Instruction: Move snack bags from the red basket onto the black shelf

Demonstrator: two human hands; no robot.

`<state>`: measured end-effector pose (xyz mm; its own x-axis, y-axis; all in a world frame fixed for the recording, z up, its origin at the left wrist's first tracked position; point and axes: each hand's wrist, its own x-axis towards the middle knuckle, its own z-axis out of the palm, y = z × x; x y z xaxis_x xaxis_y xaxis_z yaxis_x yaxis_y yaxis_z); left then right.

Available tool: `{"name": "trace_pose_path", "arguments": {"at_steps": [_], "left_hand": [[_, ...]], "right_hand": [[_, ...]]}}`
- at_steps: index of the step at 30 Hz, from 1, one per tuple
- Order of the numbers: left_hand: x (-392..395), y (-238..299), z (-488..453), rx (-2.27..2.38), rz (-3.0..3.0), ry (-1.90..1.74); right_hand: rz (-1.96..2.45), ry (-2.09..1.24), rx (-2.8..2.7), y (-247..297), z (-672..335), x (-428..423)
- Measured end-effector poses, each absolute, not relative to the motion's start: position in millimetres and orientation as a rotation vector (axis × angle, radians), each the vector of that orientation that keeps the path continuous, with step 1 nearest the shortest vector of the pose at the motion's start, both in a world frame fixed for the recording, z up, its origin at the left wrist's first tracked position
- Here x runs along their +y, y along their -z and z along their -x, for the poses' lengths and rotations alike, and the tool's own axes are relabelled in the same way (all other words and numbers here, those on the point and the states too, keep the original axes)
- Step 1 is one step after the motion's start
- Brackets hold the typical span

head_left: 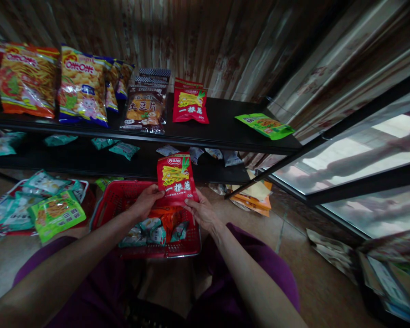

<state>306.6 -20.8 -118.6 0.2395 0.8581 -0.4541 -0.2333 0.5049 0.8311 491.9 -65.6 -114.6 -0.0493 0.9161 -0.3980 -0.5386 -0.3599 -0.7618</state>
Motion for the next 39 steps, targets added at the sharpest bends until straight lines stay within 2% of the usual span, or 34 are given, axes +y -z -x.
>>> {"name": "trace_pose_path", "arguments": {"at_steps": [15, 26, 39], "left_hand": [[-19.3, 105.7, -305.5, 1.076, -0.738, -0.816], [-12.2, 107.5, -300.7, 1.140, -0.727, -0.936], [0.7, 91.0, -293.3, 1.002, -0.616, -1.011]], "right_hand": [[1.038, -1.640, -0.524, 114.1, -491.4, -67.7], [1.052, -1.674, -0.566, 124.8, -486.2, -72.8], [1.103, -1.752, -0.614, 126.4, -486.6, -77.9]]}}
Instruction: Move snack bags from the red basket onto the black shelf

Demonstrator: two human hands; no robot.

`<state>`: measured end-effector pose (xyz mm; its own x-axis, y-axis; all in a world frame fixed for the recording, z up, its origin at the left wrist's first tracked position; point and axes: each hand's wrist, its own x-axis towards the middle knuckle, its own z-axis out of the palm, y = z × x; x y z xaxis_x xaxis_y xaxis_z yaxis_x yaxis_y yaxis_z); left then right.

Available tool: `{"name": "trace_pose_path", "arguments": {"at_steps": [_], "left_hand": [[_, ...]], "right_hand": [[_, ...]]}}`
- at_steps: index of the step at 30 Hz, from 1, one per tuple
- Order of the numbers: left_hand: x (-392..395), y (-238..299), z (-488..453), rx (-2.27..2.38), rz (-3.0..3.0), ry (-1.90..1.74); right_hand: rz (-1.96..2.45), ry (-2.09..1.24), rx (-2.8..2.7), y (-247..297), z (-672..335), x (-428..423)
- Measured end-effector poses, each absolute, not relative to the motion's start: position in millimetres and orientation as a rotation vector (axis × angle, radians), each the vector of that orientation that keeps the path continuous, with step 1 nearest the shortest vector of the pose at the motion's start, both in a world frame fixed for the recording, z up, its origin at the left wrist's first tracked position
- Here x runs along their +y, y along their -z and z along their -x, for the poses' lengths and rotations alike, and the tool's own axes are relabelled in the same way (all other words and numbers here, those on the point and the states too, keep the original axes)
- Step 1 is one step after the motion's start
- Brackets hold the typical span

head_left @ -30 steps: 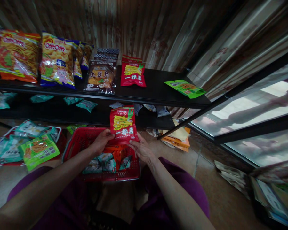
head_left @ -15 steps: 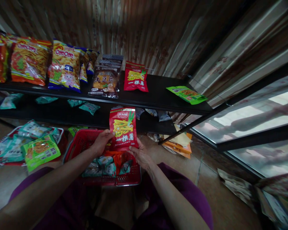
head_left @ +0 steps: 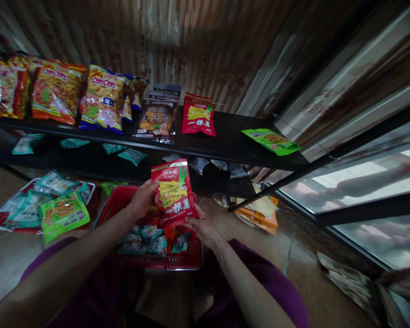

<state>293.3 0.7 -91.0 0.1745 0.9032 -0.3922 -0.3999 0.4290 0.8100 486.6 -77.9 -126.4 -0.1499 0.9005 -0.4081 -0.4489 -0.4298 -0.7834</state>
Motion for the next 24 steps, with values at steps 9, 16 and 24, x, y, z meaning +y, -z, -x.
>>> {"name": "trace_pose_path", "arguments": {"at_steps": [9, 16, 24], "left_hand": [[11.2, 95.0, -283.5, 1.031, -0.520, -1.193], [5.2, 100.1, -294.4, 1.040, -0.507, -1.141], [-8.7, 98.3, -303.1, 1.118, -0.769, -0.985]], "right_hand": [[1.105, -1.865, -0.658, 126.5, -485.5, -81.1], [1.164, -1.771, -0.676, 120.7, -484.4, -72.2], [1.280, -1.462, -0.909, 111.5, -489.7, -59.7]]}}
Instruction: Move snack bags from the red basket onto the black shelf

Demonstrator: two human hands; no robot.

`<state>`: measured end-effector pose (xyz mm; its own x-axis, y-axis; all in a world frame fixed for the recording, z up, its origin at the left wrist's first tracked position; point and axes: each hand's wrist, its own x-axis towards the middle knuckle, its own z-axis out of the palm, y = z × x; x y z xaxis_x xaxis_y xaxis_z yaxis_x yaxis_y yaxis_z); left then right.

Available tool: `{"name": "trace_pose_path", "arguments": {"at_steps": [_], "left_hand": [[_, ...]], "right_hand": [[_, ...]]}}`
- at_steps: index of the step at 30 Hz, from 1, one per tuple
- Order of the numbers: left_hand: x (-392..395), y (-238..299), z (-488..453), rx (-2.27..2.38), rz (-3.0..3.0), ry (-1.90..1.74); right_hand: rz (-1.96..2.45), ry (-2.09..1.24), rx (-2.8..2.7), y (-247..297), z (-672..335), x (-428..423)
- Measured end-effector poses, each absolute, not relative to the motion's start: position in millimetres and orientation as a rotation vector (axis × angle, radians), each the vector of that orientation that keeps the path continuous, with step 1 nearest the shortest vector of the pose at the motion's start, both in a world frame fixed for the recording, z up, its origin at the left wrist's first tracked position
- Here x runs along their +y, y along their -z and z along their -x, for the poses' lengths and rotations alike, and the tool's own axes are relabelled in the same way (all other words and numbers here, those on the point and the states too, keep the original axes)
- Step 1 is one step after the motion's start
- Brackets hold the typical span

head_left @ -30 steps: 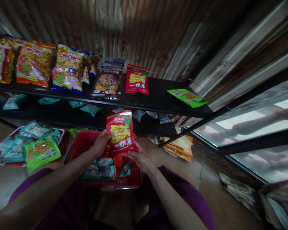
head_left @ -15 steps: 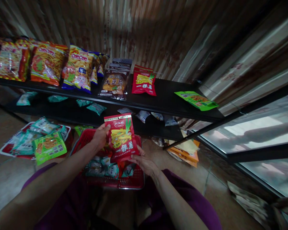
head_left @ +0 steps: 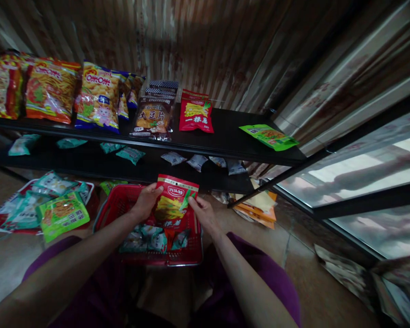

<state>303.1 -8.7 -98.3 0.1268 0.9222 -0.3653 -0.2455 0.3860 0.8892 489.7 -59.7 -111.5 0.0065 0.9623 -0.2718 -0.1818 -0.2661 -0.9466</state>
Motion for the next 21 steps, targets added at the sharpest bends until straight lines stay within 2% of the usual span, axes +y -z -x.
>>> {"name": "trace_pose_path", "arguments": {"at_steps": [7, 11, 21], "left_hand": [[-14.1, 102.6, -300.8, 1.026, -0.724, -0.764], [-20.4, 106.9, -302.6, 0.900, -0.658, -0.654], [-23.9, 106.4, -305.8, 0.900, -0.611, -0.743]], "right_hand": [[1.155, -1.512, -0.370, 115.1, -491.9, -51.7], [1.172, -1.484, -0.303, 115.4, -501.6, -47.2], [1.066, -1.545, -0.358, 101.9, -497.0, -54.2]]}}
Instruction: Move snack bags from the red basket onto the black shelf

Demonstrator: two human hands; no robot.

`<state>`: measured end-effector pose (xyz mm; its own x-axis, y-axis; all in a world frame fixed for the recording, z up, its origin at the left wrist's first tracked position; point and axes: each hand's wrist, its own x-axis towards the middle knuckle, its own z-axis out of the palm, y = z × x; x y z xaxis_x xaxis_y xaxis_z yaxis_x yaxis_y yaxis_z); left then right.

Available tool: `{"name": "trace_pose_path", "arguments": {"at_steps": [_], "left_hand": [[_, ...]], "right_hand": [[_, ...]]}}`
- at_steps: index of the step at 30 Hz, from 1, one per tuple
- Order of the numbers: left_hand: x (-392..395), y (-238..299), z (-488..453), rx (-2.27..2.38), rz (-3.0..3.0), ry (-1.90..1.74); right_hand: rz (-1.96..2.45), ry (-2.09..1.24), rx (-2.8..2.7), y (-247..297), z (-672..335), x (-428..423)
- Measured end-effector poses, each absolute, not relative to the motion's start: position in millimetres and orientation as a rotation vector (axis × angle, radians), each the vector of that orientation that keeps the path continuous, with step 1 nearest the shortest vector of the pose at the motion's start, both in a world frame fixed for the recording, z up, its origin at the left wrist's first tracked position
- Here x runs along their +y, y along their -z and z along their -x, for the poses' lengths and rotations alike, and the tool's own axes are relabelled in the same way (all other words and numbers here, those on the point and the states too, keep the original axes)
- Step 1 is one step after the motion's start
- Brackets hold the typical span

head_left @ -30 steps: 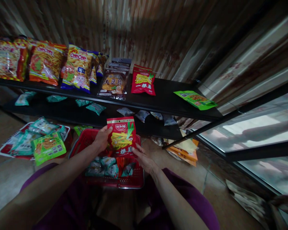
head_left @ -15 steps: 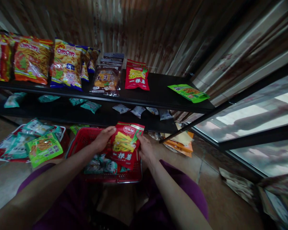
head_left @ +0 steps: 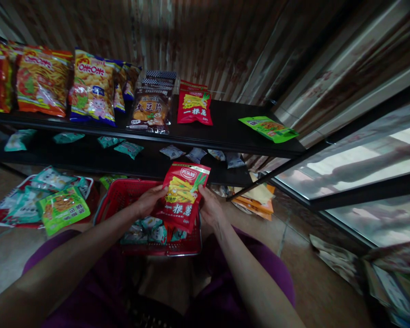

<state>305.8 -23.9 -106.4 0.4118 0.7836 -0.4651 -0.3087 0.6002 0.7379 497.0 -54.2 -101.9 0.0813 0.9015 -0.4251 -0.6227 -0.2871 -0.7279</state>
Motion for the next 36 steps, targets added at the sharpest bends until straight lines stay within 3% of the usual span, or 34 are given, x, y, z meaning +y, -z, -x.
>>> {"name": "trace_pose_path", "arguments": {"at_steps": [9, 19, 36], "left_hand": [[-12.5, 120.7, -299.5, 0.948, -0.506, -0.842], [-21.9, 102.2, -301.2, 0.998, -0.681, -0.763], [-17.0, 111.3, -298.9, 0.969, -0.544, -0.771]], "right_hand": [[1.115, -1.695, -0.434, 113.2, -487.9, -66.8], [1.158, -1.503, -0.364, 117.3, -484.4, -64.9], [1.153, -1.558, -0.324, 110.0, -485.3, -64.7]]}}
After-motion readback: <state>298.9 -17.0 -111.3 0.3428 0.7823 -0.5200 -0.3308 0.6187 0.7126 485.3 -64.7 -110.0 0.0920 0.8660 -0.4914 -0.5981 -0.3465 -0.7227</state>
